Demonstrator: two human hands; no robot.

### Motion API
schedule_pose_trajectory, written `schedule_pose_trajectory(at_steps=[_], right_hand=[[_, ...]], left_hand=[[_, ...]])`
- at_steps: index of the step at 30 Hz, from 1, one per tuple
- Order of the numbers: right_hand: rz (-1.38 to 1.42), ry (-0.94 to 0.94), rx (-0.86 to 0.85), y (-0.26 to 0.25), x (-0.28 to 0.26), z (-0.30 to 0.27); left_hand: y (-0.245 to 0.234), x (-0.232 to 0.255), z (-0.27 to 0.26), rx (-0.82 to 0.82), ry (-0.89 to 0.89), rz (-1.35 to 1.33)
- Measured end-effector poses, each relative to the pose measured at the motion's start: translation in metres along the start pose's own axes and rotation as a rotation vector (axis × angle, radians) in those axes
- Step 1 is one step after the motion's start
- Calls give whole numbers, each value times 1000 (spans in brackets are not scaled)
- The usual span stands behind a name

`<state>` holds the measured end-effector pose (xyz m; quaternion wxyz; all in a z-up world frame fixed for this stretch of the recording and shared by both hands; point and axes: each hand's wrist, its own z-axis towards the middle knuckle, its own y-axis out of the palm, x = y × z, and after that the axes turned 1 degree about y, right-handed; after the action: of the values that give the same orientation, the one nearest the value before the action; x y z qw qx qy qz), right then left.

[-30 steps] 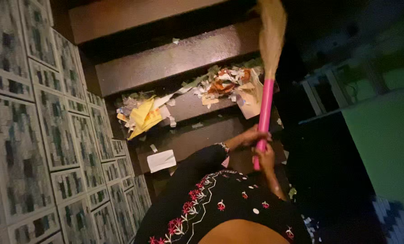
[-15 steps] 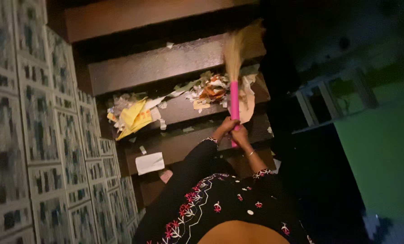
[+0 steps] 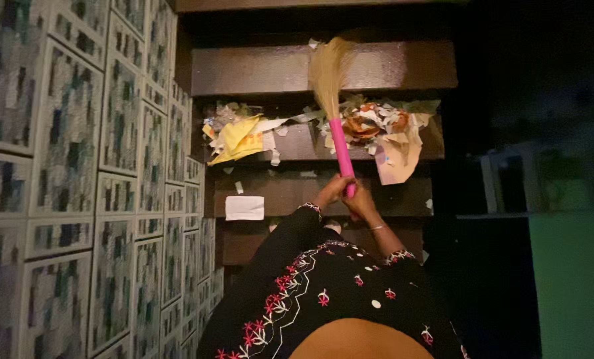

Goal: The person sweeps debris from wooden stairs into a pile using a broom.

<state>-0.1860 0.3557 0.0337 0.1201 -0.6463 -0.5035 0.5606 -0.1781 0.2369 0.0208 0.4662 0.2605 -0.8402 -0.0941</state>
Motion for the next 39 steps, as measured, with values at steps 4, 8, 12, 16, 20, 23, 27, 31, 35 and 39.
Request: schedule_pose_trajectory(at_steps=[4, 8, 12, 16, 20, 23, 27, 31, 35, 39], right_hand=[[-92, -9, -64, 2, 10, -28], [-186, -95, -91, 8, 5, -39], [-176, -99, -110, 4, 6, -58], [-366, -39, -129, -12, 13, -86], [-432, -130, -90, -26, 21, -128], [-393, -66, 2, -29, 18, -154], [-298, 5, -16, -26, 13, -157], [161, -212, -223, -37, 17, -123], [255, -274, -262, -43, 19, -126], [-66, -64, -220, -50, 6, -135]], left_hand=[[-10, -25, -15, -66, -160, -102], [-26, -41, -12, -166, -234, -326], [-35, -51, -21, -191, -311, -332], [-43, -52, -31, -215, -346, -428], [-29, -62, -42, -373, -438, -457], [-26, -58, -58, -288, -434, -304], [-26, -41, -70, -467, -417, -461], [-34, -36, -75, -595, -388, -563], [-39, -34, -76, -549, -326, -584], [-48, -37, -80, -579, -288, -520]])
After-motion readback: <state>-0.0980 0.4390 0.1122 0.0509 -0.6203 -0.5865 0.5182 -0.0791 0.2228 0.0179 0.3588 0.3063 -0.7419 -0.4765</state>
